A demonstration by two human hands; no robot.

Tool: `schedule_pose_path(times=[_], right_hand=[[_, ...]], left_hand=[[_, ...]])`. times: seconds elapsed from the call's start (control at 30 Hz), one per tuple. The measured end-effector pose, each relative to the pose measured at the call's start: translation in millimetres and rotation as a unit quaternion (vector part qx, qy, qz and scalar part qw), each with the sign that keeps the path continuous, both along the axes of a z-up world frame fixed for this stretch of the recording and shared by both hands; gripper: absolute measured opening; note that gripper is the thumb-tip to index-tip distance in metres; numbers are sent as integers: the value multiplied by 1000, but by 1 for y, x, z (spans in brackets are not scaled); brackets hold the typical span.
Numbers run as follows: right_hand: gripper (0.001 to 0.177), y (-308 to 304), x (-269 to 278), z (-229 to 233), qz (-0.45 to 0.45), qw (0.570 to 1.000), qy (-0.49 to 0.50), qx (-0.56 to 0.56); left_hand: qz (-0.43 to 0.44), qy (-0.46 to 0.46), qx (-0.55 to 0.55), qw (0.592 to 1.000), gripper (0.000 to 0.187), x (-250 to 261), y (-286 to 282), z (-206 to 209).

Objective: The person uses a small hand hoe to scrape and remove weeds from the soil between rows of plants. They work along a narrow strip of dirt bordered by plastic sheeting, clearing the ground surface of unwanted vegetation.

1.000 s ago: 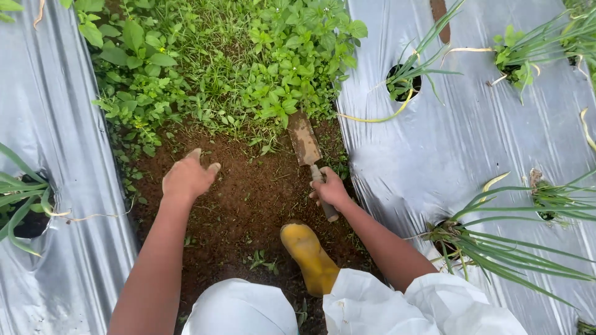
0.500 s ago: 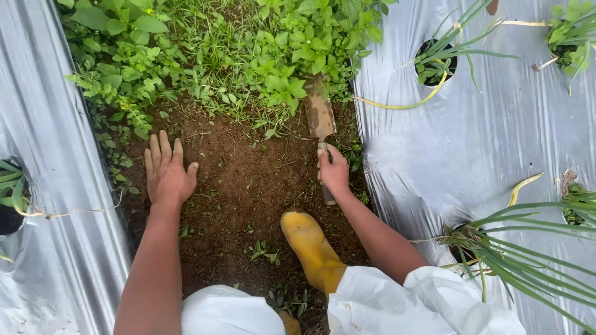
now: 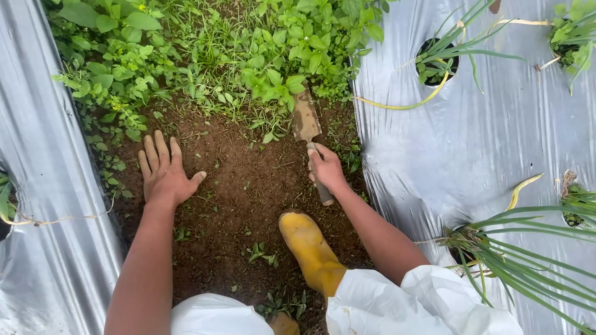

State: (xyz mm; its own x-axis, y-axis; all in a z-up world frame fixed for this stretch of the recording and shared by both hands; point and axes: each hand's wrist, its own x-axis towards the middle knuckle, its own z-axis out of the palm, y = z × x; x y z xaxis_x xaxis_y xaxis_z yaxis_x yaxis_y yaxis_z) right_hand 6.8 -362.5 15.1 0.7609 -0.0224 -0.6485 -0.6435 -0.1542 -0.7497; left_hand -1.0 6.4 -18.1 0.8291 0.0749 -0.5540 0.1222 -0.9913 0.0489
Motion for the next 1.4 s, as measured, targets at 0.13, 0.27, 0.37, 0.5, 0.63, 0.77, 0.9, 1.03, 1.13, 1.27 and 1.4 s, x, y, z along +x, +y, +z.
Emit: schedule_pose_path(times=[0.13,0.27,0.37,0.5,0.63,0.77,0.9,1.03,1.13,1.27,1.4], right_hand=[[53,-1,-6,-15,-25,999,-18,-18],[55,-8,-3,-15,10,1000,-9,-12],[57,2,-2,-20,-52,998,-29,-16],[55,4,-2,-3,20,999,7,27],[54,1,2,-13,-1,1000,-27,9],[58,-2,3,1,29,999,3,31],[55,8,-2,7,-50,999,-21,6],[56,16,-10,6,-15,998,12,52],[58,21,-9,4,-50,997,6,53],[61,13,-11,-7,39,996,38,76],[55,8,-10,-6,10,998,8,54]], left_hand=[[7,15,-13,1000,106,-2,2,-4],[5,14,-26,1000,107,-1,3,2],[10,14,-32,999,107,-1,2,4],[12,7,-44,999,105,0,-2,12],[21,-3,-32,999,97,-5,-1,9],[20,-22,-42,999,89,-6,1,7],[17,-20,-46,999,90,-9,5,5],[13,-31,-62,998,88,-7,5,6],[15,-27,-65,997,89,-9,5,8],[7,-34,-62,997,87,-11,6,7],[9,-38,-62,997,86,-11,7,1]])
